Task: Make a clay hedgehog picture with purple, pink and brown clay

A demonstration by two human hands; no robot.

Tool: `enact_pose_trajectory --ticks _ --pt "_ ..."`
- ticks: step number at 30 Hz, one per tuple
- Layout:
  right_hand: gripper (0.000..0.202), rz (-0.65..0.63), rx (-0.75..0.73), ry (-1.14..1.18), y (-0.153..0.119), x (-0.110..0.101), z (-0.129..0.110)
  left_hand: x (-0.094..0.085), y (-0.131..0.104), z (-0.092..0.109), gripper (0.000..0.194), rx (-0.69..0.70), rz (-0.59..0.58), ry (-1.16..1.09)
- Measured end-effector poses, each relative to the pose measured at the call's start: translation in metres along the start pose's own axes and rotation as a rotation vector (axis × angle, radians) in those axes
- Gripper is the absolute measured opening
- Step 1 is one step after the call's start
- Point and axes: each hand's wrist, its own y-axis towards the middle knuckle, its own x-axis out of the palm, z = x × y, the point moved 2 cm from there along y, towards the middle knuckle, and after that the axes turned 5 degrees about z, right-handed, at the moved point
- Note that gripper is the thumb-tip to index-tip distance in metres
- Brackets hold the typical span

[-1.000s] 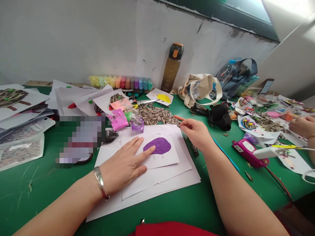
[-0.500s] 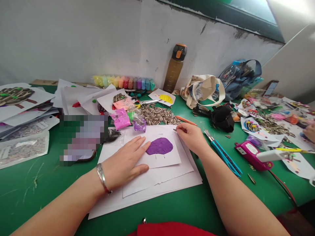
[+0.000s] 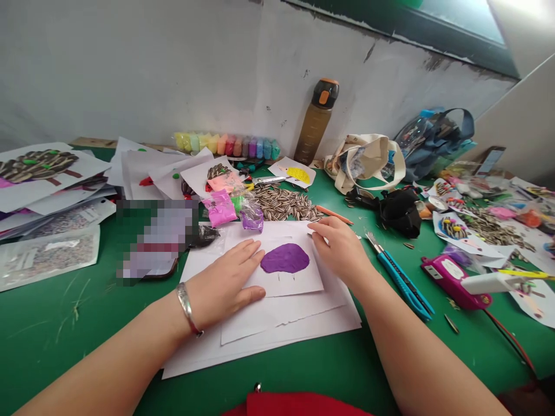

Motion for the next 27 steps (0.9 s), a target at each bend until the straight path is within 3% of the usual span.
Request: enact_pose_trajectory --ticks 2,4,7,15,27 --pt "0.037 -0.057 -0.178 0.054 -0.007 -0.001 -0.019 0.000 0.000 0.000 0.065 0.011 0.018 -0.014" --pt "0.042 -0.202 -0.345 0.096 -0.017 0.001 -0.039 0.001 0.000 0.000 0.065 0.017 0.024 -0.020" --pt "0.042 -0.293 -0.463 0.061 -0.029 0.005 -0.058 0.002 0.000 -0.002 0.065 0.020 0.043 -0.040" --pt "0.031 -0.305 -0.535 -0.084 -0.033 0.013 -0.066 0.003 -0.001 -0.002 0.064 0.036 0.064 -0.063" --pt "0.037 -0.278 -0.531 -0.115 -0.031 0.016 -0.066 0.004 0.000 -0.003 0.063 0.040 0.075 -0.079"
